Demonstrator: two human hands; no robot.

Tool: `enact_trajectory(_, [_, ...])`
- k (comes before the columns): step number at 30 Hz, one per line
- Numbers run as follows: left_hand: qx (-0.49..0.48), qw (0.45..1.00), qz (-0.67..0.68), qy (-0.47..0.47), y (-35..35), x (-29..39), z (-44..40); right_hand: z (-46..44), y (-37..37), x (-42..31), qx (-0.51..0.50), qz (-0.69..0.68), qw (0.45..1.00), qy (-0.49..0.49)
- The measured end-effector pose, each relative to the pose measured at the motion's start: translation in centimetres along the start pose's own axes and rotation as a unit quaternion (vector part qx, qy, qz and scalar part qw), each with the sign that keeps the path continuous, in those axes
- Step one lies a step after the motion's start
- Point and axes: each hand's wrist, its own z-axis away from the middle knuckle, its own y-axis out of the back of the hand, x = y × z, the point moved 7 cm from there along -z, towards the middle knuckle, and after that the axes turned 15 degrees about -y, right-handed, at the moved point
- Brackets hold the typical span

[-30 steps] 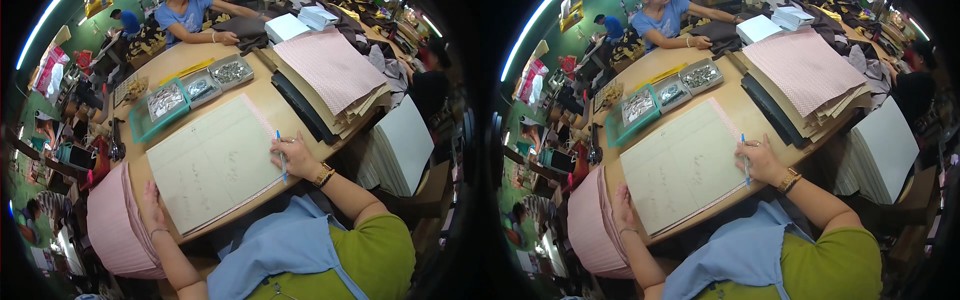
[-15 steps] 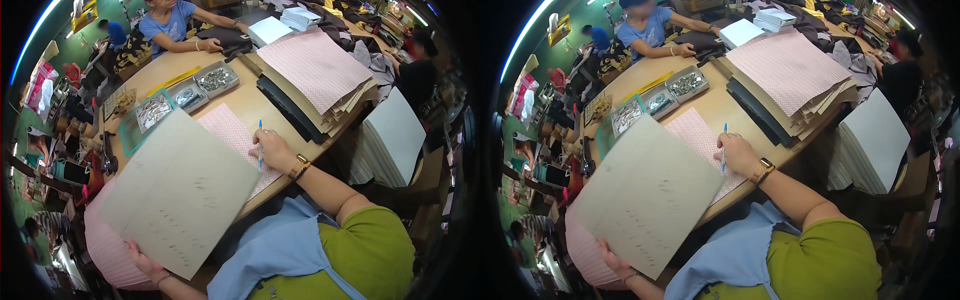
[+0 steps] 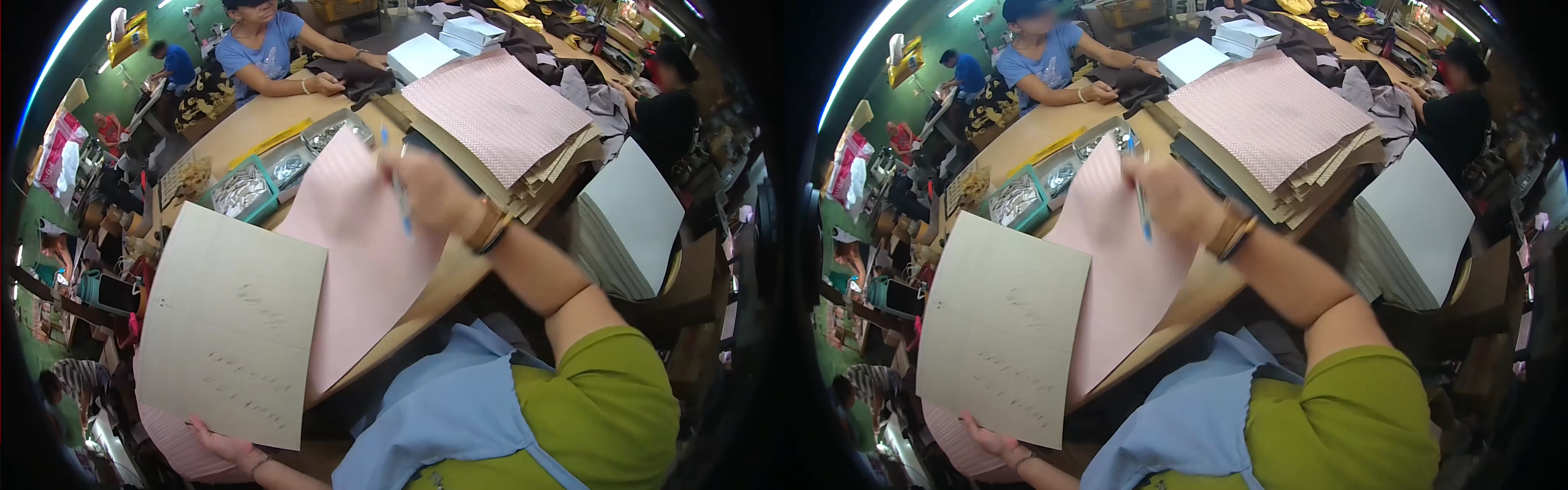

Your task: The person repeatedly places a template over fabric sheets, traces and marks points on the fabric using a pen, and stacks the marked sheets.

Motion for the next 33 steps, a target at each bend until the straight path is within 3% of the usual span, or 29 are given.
enact_trajectory(2, [0.021,1.0,-0.006,-0.006,-0.7,0.8,0.1,-3.2,6.4,0.1,0.092,-0.011,0.989,0.112])
enact_trajectory(4, [0.012,1.0,-0.01,-0.019,-0.7,1.6,-0.2,-6.9,15.3,-0.8,0.117,0.039,0.985,0.12])
enact_trajectory(6, [0.02,0.999,-0.01,-0.033,-0.9,2.2,-0.3,-7.7,21.9,-4.8,0.05,0.029,0.998,0.01])
enact_trajectory(7, [0.03,0.999,-0.01,-0.039,-1.4,2.4,-0.3,-8.1,24.5,-3.8,0.123,-0.033,0.979,-0.162])
enact_trajectory(9, [0.024,0.999,0.007,-0.03,-1.8,2.2,-0.2,-10.1,30.5,-0.7,0.19,0.123,0.969,-0.1])
enact_trajectory(11, [-0.007,0.999,0.042,0.001,-2.0,1.7,-0.5,-11.6,34.5,5.8,0.243,0.281,0.924,-0.095])
enact_trajectory(14, [-0.04,0.997,0.015,-0.068,-3.1,1.3,-0.5,-11.1,30.9,20.5,0.145,0.393,0.89,-0.179])
enact_trajectory(16, [-0.031,0.997,0.016,-0.067,-3.5,1.1,-0.3,-7.9,24.1,29.6,0.071,0.36,0.883,-0.291])
enact_trajectory(19, [-0.025,0.997,-0.001,-0.075,-3.8,2.0,0.1,-0.7,16.4,27.5,0.084,0.312,0.864,-0.386])
enact_trajectory(22, [-0.047,0.997,0.008,-0.055,-4.7,2.7,0.7,0.2,17.5,26.9,0.152,0.295,0.879,-0.343])
enact_trajectory(23, [-0.057,0.997,0.02,-0.043,-5.1,2.7,0.9,0.5,18.6,27.1,0.173,0.31,0.861,-0.364])
enact_trajectory(26, [-0.037,0.997,-0.02,-0.059,-5.2,3.0,1.3,2.2,21.3,30.8,0.162,0.303,0.819,-0.459])
enact_trajectory(27, [-0.042,0.997,-0.015,-0.055,-5.3,2.8,1.3,2.4,21.3,31.2,0.132,0.257,0.83,-0.477])
enact_trajectory(30, [-0.052,0.998,-0.006,-0.044,-5.7,2.4,1.5,2.3,19.0,27.3,0.067,0.234,0.865,-0.44])
enact_trajectory(31, [-0.054,0.998,-0.005,-0.039,-6.0,2.3,1.6,2.0,18.5,27.2,0.077,0.325,0.835,-0.437])
enact_trajectory(33, [-0.079,0.997,0.004,-0.024,-6.6,2.2,1.4,2.0,18.7,28.4,0.092,0.323,0.832,-0.442])
